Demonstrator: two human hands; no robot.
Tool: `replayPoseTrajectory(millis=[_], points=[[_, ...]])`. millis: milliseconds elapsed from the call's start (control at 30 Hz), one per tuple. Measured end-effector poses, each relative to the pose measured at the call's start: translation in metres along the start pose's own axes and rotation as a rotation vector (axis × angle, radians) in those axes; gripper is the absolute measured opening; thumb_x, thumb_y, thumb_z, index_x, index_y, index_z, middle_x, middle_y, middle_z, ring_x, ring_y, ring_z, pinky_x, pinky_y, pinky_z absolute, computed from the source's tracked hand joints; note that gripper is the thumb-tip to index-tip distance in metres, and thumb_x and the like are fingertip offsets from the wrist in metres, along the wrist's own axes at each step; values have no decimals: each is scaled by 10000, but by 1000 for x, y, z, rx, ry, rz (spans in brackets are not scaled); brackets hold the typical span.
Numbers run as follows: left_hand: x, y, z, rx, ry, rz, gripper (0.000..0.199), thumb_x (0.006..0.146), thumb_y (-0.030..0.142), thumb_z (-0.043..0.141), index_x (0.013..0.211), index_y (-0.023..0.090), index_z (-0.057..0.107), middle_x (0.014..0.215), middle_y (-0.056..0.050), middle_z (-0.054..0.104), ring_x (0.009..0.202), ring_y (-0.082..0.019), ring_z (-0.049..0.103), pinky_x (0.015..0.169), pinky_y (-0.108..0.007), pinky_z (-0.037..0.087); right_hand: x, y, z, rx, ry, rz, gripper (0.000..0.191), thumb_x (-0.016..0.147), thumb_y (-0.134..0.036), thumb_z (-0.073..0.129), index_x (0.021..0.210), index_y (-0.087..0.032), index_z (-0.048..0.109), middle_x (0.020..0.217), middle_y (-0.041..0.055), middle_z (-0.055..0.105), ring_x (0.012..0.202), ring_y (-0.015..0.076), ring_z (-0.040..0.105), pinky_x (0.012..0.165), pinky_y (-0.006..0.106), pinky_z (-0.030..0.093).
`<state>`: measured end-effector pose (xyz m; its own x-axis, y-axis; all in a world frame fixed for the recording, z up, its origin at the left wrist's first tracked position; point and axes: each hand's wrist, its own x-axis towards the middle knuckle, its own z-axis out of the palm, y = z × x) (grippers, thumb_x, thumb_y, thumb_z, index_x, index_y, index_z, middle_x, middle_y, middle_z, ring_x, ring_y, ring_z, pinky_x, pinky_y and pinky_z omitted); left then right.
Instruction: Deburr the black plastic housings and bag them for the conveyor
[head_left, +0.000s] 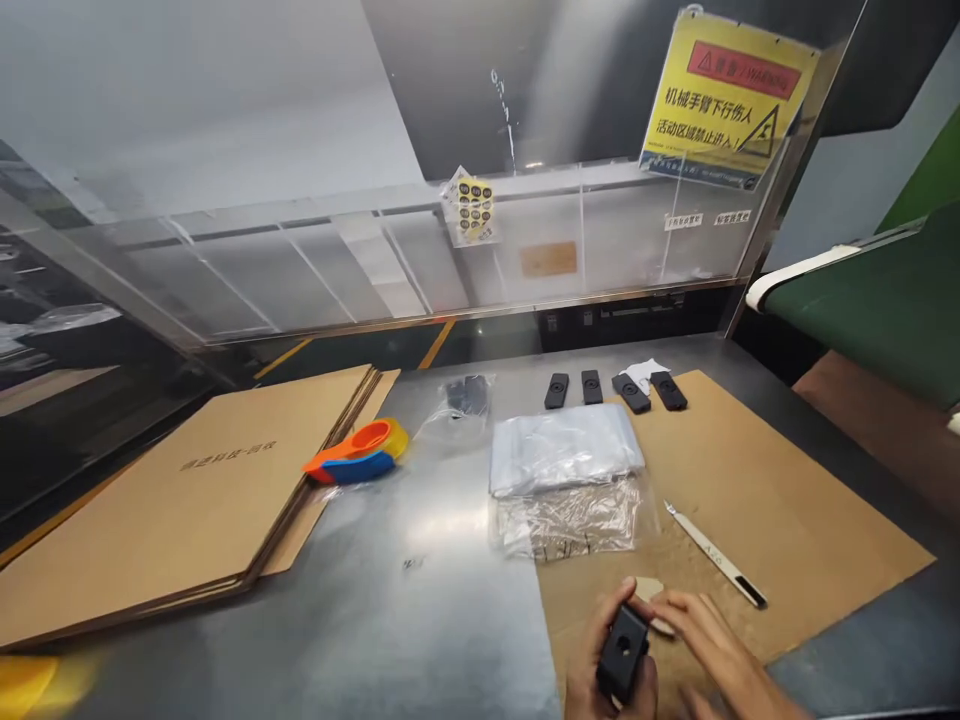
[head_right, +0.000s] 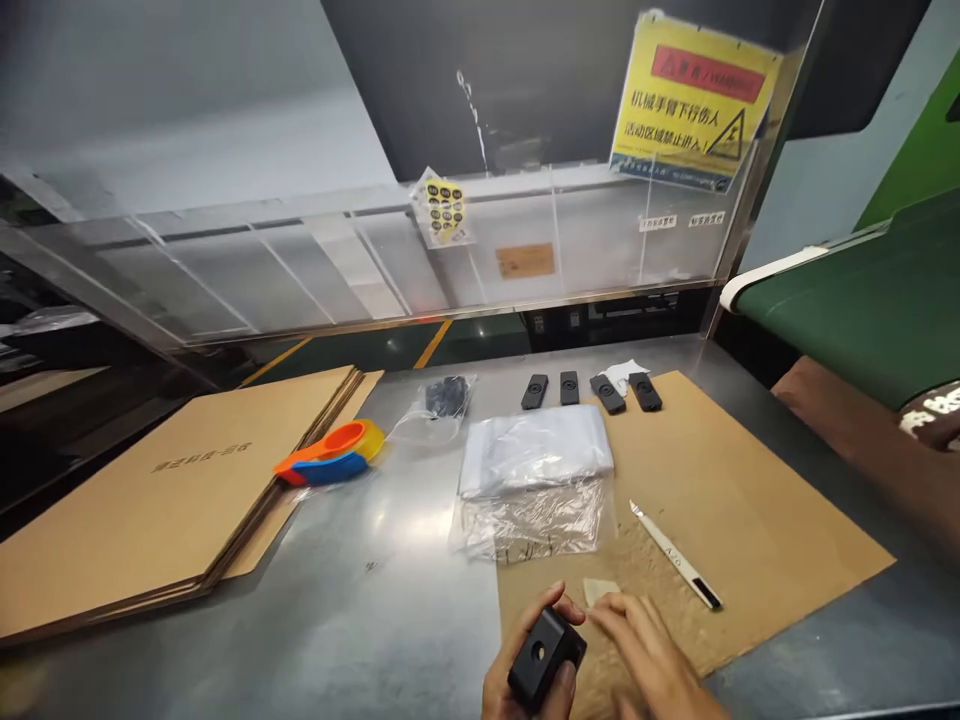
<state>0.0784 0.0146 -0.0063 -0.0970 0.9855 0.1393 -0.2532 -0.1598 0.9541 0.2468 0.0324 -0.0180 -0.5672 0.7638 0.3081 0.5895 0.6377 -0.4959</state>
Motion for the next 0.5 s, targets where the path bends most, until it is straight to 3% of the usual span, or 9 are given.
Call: replayPoseTrajectory(millis=[33, 100, 233, 300, 400, 500], points=[[-6, -1, -10, 34, 10, 17, 364, 765, 358, 614, 1106, 229, 608, 878, -76, 619, 780, -201, 571, 785, -318, 446, 6, 4, -1, -75, -27, 64, 437, 863, -232, 430, 1297, -203, 397, 1225, 107, 519, 1147, 213, 496, 913, 304, 466], [-16, -1, -31, 82, 21, 42, 337, 764, 358, 607, 1078, 238, 623, 849, -70, 620, 757, -192, 564, 774, -313, 443, 15, 23, 2, -282, 46, 241, 358, 892, -246, 359, 1228, -177, 463, 1174, 113, 542, 1119, 214, 500, 921, 337, 452], [-33, -1, -60, 127, 29, 103, 331, 780, 351, 579, 1095, 253, 600, 851, -60, 616, 762, -183, 554, 785, -315, 428, 20, 64, 24, -530, 144, 471, 380, 871, -261, 359, 1100, -20, 544, 1045, 245, 561, 961, 357, 526, 759, 523, 468], [-38, -1, -67, 140, 21, 132, 327, 792, 340, 561, 1107, 255, 586, 846, -55, 613, 754, -177, 549, 744, -298, 431, 18, 69, 33, -564, 163, 504, 376, 868, -242, 356, 1080, -1, 554, 1028, 273, 554, 941, 389, 515, 716, 560, 448], [-44, 2, -73, 173, 8, 170, 321, 806, 300, 533, 1122, 257, 567, 837, -48, 611, 749, -172, 549, 702, -283, 425, 16, 56, 43, -580, 199, 489, 396, 889, -246, 335, 1166, -22, 510, 1117, 271, 516, 1034, 399, 458, 787, 600, 384], [-46, 4, -77, 210, -34, 179, 341, 800, 227, 509, 1136, 263, 549, 833, -37, 609, 748, -168, 557, 703, -287, 416, 17, 36, 57, -496, 130, 356, 380, 880, -320, 404, 1197, -144, 516, 1180, 173, 529, 1083, 337, 448, 864, 541, 378]])
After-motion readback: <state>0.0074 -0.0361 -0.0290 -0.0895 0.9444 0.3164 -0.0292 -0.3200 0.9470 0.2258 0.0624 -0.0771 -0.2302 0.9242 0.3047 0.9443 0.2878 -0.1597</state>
